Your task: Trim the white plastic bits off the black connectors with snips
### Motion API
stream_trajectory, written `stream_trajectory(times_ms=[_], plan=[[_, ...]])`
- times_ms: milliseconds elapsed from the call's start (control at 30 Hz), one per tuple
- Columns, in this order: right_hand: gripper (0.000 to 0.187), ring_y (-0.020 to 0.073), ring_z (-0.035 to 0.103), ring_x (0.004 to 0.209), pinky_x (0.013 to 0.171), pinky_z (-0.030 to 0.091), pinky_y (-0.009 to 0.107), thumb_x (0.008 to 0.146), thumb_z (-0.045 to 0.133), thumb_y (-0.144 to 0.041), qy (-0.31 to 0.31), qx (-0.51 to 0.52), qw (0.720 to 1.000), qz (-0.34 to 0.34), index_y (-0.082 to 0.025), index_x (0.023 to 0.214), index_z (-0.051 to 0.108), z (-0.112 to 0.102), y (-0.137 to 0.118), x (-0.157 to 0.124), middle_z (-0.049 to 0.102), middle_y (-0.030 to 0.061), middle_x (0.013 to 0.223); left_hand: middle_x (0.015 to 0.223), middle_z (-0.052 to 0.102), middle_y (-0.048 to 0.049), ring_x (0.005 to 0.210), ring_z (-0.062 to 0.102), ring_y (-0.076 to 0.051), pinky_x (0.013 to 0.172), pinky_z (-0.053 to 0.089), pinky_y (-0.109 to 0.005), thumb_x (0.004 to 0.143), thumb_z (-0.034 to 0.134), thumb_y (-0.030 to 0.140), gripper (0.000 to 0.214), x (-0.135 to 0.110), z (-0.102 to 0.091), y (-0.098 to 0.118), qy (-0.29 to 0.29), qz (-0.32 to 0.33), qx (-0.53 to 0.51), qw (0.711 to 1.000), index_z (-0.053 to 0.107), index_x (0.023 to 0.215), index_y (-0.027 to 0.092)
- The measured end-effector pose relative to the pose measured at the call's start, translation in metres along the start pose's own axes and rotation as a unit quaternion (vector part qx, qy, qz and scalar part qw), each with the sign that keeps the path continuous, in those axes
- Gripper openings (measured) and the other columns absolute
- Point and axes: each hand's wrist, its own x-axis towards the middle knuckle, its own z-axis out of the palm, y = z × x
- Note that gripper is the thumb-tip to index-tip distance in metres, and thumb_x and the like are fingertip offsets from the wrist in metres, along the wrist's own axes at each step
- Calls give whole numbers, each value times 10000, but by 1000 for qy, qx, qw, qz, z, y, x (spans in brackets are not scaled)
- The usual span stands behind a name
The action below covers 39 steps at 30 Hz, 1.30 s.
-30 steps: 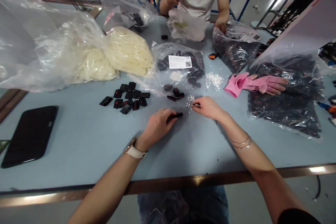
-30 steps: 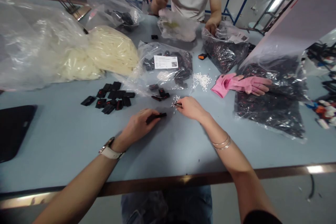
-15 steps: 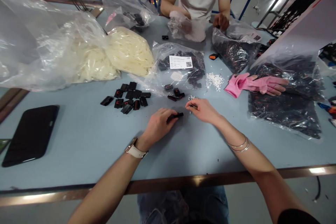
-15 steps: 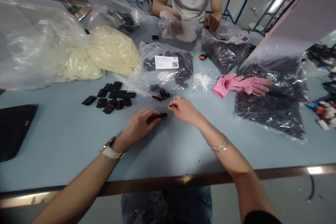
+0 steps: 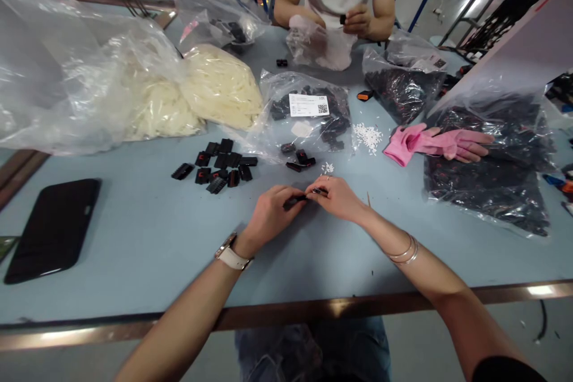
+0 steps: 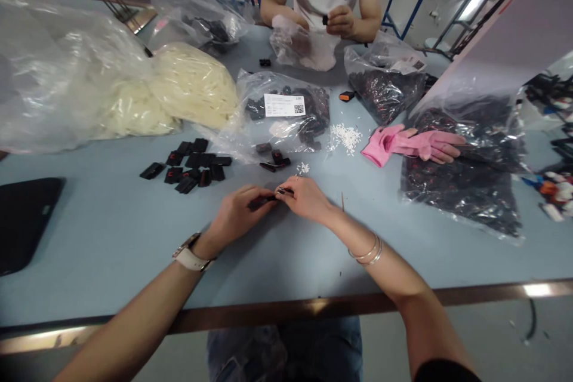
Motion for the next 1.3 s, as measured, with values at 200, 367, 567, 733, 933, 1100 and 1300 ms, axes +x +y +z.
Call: stream_trajectory(times_ms=[200, 367, 567, 733, 933, 1100, 1300], plan=[[195, 119, 571, 720, 720, 424, 247, 854, 584, -120, 0, -58, 998, -31, -180, 929, 754, 3, 1, -1, 685, 56, 911, 811, 730, -22, 746, 665, -183, 685, 525, -290, 860, 608, 265, 97, 2, -3, 0, -15, -17, -9, 1000, 689, 891, 221], [219, 126, 606, 774, 739, 436, 249, 842, 592, -110, 16, -36, 999, -37, -214, 927, 765, 6, 6, -1, 703, 49, 954, 784, 728, -12, 700, 665, -175, 647, 532, -289, 849, 617, 290, 91, 2, -2, -2, -2, -38, -27, 999, 680, 875, 230], [173, 113, 603, 714, 677, 442, 235, 842, 609, -205, 40, 46, 998, 36, -195, 932, 757, 0, 7, 2, 733, 29, 886, 814, 735, -13, 711, 670, -169, 660, 540, -285, 864, 604, 259, 112, 1, 0, -2, 11, -22, -28, 999, 688, 933, 234], [195, 96, 586, 669, 665, 450, 226, 819, 597, -180, 45, 54, 997, 37, -174, 950, 741, 0, 7, 2, 734, 27, 868, 872, 747, -28, 777, 685, -180, 733, 552, -308, 896, 565, 247, 153, 0, 1, -3, 12, 11, -20, 1000, 711, 939, 238], [220, 121, 638, 755, 735, 494, 256, 827, 580, -196, 41, 91, 995, 27, -192, 1002, 714, 3, 8, 1, 718, 18, 850, 844, 733, -23, 770, 681, -175, 721, 547, -292, 894, 555, 233, 141, 1, -1, -2, -6, 5, -8, 1000, 694, 874, 229], [218, 124, 647, 767, 758, 506, 262, 807, 614, -192, 29, 114, 992, 37, -211, 1001, 709, 3, 6, 0, 712, 10, 847, 745, 688, -4, 667, 643, -159, 631, 526, -276, 861, 591, 242, 61, 1, -1, -2, 5, -8, -14, 1000, 619, 812, 219], [307, 128, 662, 799, 780, 509, 273, 774, 634, -150, 12, 124, 991, 42, -203, 1074, 676, 2, 4, -1, 719, 9, 859, 694, 627, 34, 594, 614, -132, 564, 505, -246, 793, 659, 284, 212, 1, 1, -2, 19, -76, -49, 996, 457, 783, 223]])
